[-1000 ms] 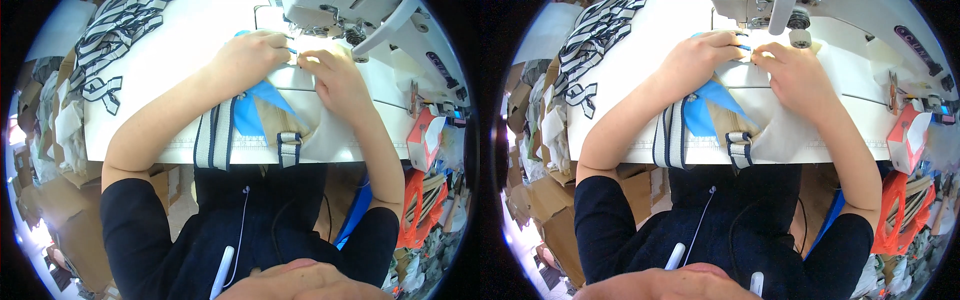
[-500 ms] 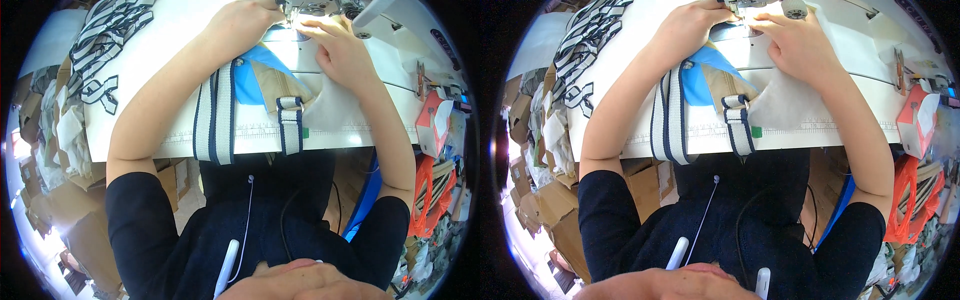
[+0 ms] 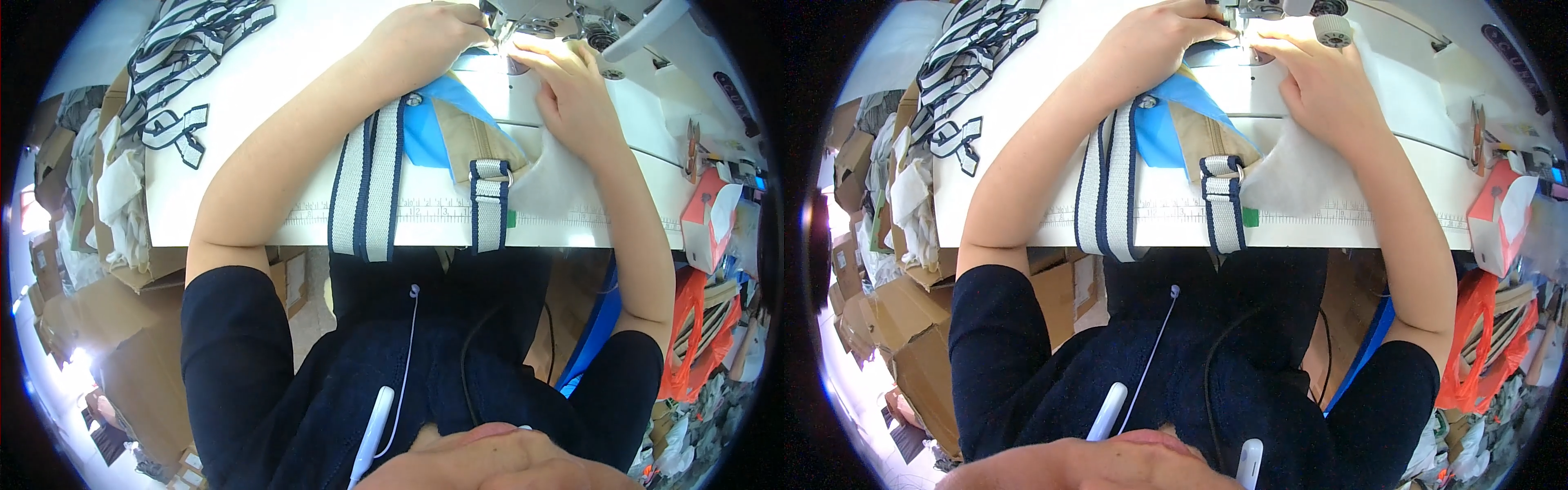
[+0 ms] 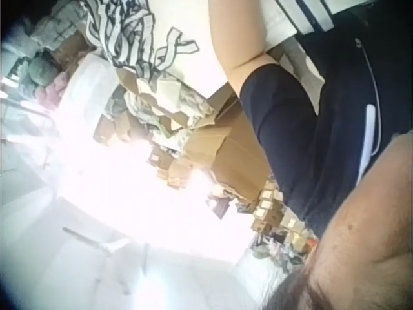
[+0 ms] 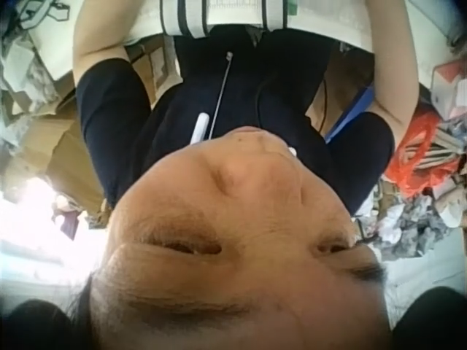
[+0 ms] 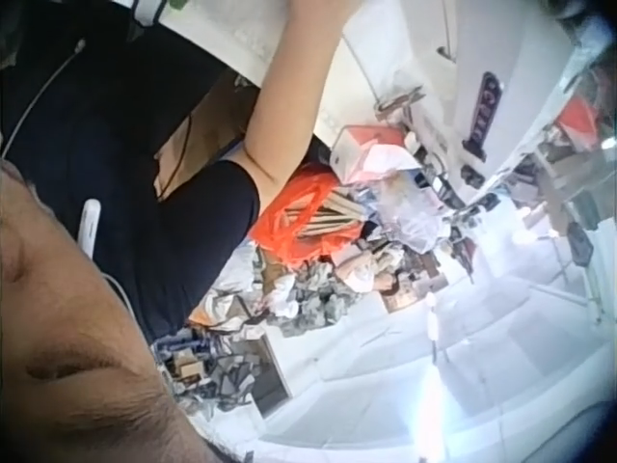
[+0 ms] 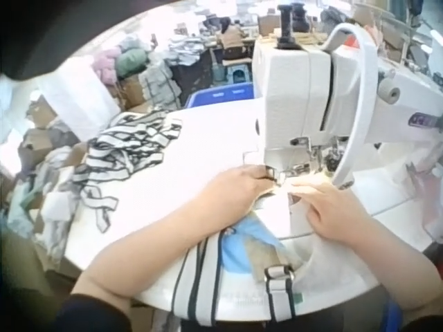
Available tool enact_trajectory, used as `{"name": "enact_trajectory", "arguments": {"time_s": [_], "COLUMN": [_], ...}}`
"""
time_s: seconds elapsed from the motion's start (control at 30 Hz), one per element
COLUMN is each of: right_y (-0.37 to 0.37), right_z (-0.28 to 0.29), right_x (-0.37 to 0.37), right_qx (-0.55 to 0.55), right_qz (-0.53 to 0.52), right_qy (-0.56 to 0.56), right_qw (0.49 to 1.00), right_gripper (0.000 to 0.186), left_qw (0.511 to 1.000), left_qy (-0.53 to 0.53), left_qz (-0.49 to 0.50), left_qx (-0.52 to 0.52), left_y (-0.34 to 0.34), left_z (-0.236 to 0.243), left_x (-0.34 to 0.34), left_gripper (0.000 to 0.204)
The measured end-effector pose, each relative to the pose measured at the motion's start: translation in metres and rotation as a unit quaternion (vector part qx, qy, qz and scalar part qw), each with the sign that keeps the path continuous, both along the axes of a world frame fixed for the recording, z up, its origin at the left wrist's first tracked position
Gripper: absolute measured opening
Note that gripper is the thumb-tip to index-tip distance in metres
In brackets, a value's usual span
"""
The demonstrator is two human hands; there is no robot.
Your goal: Sewing fabric and straps together using an industrial sewing machine.
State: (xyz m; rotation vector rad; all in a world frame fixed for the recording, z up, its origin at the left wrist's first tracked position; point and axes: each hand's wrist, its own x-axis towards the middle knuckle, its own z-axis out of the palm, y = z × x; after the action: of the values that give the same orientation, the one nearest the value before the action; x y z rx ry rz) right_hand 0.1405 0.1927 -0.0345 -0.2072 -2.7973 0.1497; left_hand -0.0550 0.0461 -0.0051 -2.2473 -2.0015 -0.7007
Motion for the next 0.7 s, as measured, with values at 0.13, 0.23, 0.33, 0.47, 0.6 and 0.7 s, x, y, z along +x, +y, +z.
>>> {"name": "enact_trajectory", "arguments": {"time_s": [0.13, 0.23, 0.33, 0.47, 0.6, 0.7], "right_y": [0.0, -0.001, -0.004, -0.007, -0.016, -0.015], "right_z": [0.001, 0.002, 0.007, 0.015, 0.023, 0.019], "right_x": [-0.002, -0.004, -0.005, 0.003, 0.01, 0.004], "right_qx": [-0.02, -0.031, -0.012, -0.032, -0.027, -0.036], "right_qz": [0.01, 0.027, 0.029, -0.007, 0.031, 0.018], "right_qy": [0.02, 0.058, 0.096, 0.001, 0.039, 0.112], "right_qw": [1.0, 0.997, 0.995, 0.999, 0.998, 0.993], "right_gripper": [0.047, 0.046, 0.044, 0.038, 0.028, 0.026], "left_qw": [0.999, 0.999, 0.999, 0.991, 0.991, 0.994], "left_qy": [0.035, 0.02, 0.027, 0.117, 0.13, 0.104], "left_qz": [0.025, 0.023, 0.041, 0.022, 0.038, 0.041], "left_qx": [-0.025, -0.012, -0.02, 0.053, -0.022, 0.005], "left_y": [0.002, 0.002, 0.0, -0.008, -0.015, -0.013], "left_z": [0.002, 0.0, -0.001, -0.002, 0.01, 0.007], "left_x": [-0.001, -0.001, -0.002, 0.004, 0.015, 0.013], "left_gripper": [0.023, 0.024, 0.024, 0.03, 0.033, 0.035]}}
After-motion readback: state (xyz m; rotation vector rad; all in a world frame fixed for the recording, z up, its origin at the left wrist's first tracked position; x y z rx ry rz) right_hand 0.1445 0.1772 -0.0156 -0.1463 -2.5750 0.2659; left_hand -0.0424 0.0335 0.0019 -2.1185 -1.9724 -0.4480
